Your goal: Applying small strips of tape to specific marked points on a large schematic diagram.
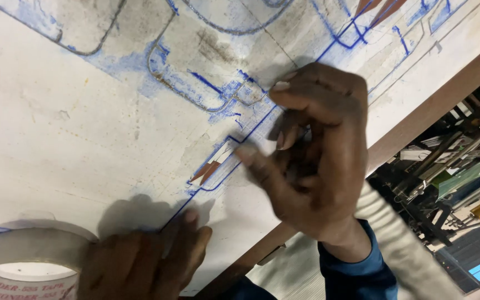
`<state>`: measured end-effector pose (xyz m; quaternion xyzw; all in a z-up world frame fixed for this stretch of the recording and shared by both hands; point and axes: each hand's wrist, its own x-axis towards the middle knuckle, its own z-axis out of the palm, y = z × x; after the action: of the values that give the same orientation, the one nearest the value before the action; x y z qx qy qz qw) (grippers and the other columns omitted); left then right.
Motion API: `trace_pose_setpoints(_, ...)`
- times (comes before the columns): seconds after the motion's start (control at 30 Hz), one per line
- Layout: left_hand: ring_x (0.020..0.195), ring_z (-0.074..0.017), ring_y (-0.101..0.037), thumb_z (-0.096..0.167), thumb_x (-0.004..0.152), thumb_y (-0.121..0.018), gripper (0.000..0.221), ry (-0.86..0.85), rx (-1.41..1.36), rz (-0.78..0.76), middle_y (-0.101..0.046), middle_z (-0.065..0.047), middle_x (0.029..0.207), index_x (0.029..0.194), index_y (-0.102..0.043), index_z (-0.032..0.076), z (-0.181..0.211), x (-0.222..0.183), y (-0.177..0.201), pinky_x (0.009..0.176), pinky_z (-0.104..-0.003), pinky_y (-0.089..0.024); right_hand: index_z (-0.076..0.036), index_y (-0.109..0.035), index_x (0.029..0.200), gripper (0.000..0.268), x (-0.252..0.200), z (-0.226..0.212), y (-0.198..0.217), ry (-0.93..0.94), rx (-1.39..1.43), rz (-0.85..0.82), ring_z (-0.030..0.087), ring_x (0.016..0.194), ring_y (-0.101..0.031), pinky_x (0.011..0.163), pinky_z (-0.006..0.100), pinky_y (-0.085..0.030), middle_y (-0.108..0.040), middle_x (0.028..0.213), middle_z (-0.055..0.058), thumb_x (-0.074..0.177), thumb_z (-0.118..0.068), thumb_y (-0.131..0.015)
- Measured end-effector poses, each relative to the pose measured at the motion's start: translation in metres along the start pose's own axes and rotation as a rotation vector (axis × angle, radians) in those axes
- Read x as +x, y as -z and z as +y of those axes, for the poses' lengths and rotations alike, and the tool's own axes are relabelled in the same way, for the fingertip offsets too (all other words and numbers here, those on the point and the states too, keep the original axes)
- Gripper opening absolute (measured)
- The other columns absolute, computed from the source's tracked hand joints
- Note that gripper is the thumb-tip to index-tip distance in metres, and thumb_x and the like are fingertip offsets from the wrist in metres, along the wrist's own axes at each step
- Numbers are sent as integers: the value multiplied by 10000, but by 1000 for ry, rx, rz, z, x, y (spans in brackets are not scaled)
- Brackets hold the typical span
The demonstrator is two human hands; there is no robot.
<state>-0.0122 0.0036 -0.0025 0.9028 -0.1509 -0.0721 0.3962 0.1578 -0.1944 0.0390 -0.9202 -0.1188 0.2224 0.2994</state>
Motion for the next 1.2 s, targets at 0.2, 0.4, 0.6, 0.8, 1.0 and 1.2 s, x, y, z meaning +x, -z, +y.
trace_pose_setpoints(0.2, 580, -150, -547, 271, 948, -779, 326, 80, 74, 1, -683, -43, 734, 1202, -718, 75, 4, 6, 1, 532, -336, -418, -38, -521, 1317, 798, 1, -6, -4, 135, -99, -52, 203, 1107, -544, 676, 267, -505, -458, 1284, 161, 770, -399, -977)
trace_pose_setpoints(0.4, 610, -159, -574, 218, 950, -787, 366, 186, 176, 2, -610, -16, 663, 1286, -715, 92, 15, 42, 11, 569, -327, -444, -55, -527, 1339, 819, 1, -4, -6, 117, -137, -62, 178, 1047, -547, 665, 256, -493, -459, 1297, 158, 767, -430, -977)
trace_pose_setpoints(0.6, 606, -155, -562, 255, 958, -761, 383, 155, 206, -8, -578, -12, 649, 1305, -710, 101, 10, 33, 8, 568, -321, -435, -57, -524, 1340, 823, 3, -3, -5, 157, -154, -54, 192, 1065, -565, 697, 263, -528, -455, 1317, 155, 771, -444, -975)
trace_pose_setpoints(0.8, 601, -151, -548, 300, 968, -730, 407, 121, 243, -14, -540, -7, 633, 1328, -705, 112, 7, 29, 5, 567, -313, -425, -43, -529, 1323, 817, 4, -1, -6, 150, -138, -60, 174, 1015, -566, 679, 257, -528, -456, 1293, 172, 767, -437, -980)
trace_pose_setpoints(1.0, 597, -146, -534, 344, 978, -698, 434, 86, 280, -23, -502, -2, 616, 1351, -699, 123, 7, 29, 5, 566, -305, -414, -39, -537, 1307, 808, 7, -4, -5, 130, -134, -61, 154, 924, -551, 639, 255, -511, -460, 1287, 173, 754, -434, -971)
trace_pose_setpoints(1.2, 600, -163, -541, 332, 1011, -712, 387, 61, 268, -37, -511, -11, 629, 1321, -709, 99, 7, 41, 12, 579, -315, -445, -51, -522, 1364, 797, -1, 3, -5, 98, -105, -94, 148, 911, -537, 636, 244, -528, -435, 1313, 172, 810, -417, -963)
